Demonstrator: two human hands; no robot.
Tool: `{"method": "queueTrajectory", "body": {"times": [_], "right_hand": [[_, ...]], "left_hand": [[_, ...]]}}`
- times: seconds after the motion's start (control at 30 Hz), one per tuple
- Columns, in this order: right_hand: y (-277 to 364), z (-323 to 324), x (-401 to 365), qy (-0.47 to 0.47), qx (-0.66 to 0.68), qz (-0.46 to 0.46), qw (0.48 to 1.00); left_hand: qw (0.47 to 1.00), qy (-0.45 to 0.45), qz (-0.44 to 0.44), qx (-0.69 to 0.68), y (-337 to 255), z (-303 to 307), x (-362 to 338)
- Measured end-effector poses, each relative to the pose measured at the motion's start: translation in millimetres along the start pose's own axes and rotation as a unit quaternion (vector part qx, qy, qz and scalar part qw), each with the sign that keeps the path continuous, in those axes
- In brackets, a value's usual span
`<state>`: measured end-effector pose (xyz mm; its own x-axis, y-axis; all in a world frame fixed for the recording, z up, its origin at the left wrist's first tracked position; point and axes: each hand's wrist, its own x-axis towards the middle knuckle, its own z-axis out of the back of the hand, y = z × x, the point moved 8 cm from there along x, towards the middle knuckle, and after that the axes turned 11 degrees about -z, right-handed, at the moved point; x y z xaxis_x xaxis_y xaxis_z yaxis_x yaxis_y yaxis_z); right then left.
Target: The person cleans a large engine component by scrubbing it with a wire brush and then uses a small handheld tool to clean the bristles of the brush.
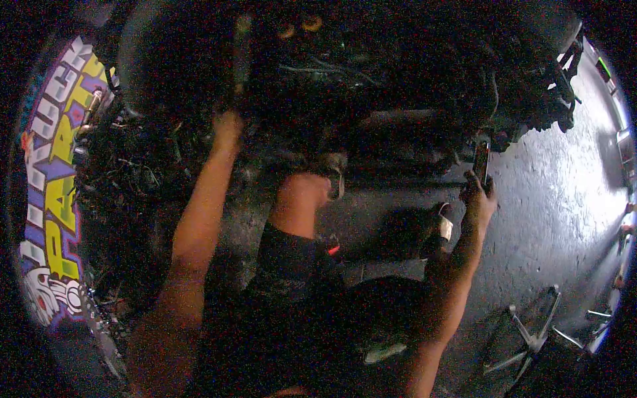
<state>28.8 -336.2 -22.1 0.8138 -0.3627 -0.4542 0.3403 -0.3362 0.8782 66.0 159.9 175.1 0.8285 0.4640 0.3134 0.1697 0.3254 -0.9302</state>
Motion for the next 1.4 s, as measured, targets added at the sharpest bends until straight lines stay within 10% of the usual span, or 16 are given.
{"method": "queueTrajectory", "body": {"times": [0.13,0.43,0.5,0.73,0.9,1.0,1.07,1.1,1.17,1.27,1.4], "right_hand": [[-1.0,-5.2,1.7,0.007,-0.003,0.001,1.0],[-1.5,-15.4,2.9,0.021,-0.027,0.004,0.999],[-6.3,-16.6,-0.1,0.029,-0.021,0.015,0.999],[3.5,2.2,6.0,-0.002,-0.023,0.037,0.999],[-1.6,-0.1,0.2,0.002,-0.022,-0.004,1.0],[-7.5,1.7,5.5,0.024,-0.054,0.009,0.998],[-8.9,9.6,14.2,-0.006,-0.069,0.001,0.998],[-5.2,8.9,16.0,-0.006,-0.068,0.006,0.998],[-7.9,5.4,12.2,0.011,-0.021,-0.011,1.0],[2.6,-2.3,4.4,0.015,-0.026,0.013,0.999],[5.1,-6.5,-9.3,0.019,-0.039,0.015,0.999]], "left_hand": [[0.995,-0.016,-0.07,0.07,11.5,-11.8,20.8],[0.996,0.027,0.079,-0.043,6.9,-43.5,20.7],[0.929,0.062,-0.296,0.214,21.9,-29.8,44.7],[0.879,0.071,-0.227,0.413,96.7,11.2,-29.8],[0.986,0.026,0.043,0.16,35.8,-1.9,-8.2],[0.991,-0.019,-0.004,0.129,31.9,-12.2,25.2],[0.923,-0.028,-0.371,0.099,5.8,-23.9,18.0],[0.922,-0.031,-0.374,0.096,24.2,-17.4,13.6],[0.978,0.134,-0.127,0.1,98.8,-9.3,-8.4],[0.984,0.071,0.048,0.156,91.3,8.9,-42.3],[0.985,0.056,0.055,0.157,77.7,1.6,-29.2]]}}
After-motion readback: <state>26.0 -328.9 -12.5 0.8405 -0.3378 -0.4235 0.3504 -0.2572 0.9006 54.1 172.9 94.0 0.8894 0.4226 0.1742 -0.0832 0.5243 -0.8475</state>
